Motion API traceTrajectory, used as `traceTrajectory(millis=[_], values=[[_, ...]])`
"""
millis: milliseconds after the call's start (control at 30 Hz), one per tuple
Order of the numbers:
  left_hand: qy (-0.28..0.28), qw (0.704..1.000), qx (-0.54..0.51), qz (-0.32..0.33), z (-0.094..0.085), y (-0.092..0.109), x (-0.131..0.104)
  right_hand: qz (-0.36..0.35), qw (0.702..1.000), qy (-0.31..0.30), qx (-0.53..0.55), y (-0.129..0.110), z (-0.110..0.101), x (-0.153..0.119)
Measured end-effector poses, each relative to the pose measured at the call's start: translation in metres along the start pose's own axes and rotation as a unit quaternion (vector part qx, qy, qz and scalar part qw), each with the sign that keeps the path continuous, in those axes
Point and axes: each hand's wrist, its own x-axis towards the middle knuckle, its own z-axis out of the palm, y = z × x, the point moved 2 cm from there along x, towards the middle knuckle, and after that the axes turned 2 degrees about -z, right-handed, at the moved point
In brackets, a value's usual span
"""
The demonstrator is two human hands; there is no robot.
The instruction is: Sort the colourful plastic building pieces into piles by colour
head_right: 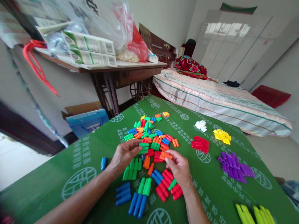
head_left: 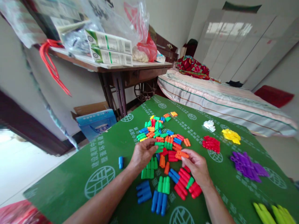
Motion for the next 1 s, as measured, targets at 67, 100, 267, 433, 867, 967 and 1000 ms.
traceTrajectory(millis=[67,100,267,433,867,967,1000], values=[[0.013,1.0,0.0,0.006,-0.002,-0.002,0.002,-0.002,1.0,0.005,-0.006,0.0,0.0,0.0],[0.02,1.0,0.002,0.011,-0.003,-0.003,0.004,-0.001,1.0,0.007,-0.01,0.001,-0.001,0.0],[0.033,0.998,0.055,0.026,-0.008,-0.008,0.009,-0.002,1.0,0.011,-0.017,0.005,-0.003,0.001],[0.046,0.991,0.125,0.028,-0.012,-0.003,0.01,-0.025,0.999,0.011,-0.044,0.008,-0.005,0.001],[0.061,0.978,0.192,0.051,-0.018,-0.002,0.012,-0.127,0.983,-0.005,-0.133,0.003,-0.003,0.003],[0.063,0.978,0.195,0.05,-0.018,-0.001,0.011,-0.136,0.98,0.013,-0.144,0.003,-0.005,0.003],[0.064,0.977,0.198,0.05,-0.018,0.0,0.011,-0.138,0.979,0.022,-0.149,0.003,-0.005,0.003]])
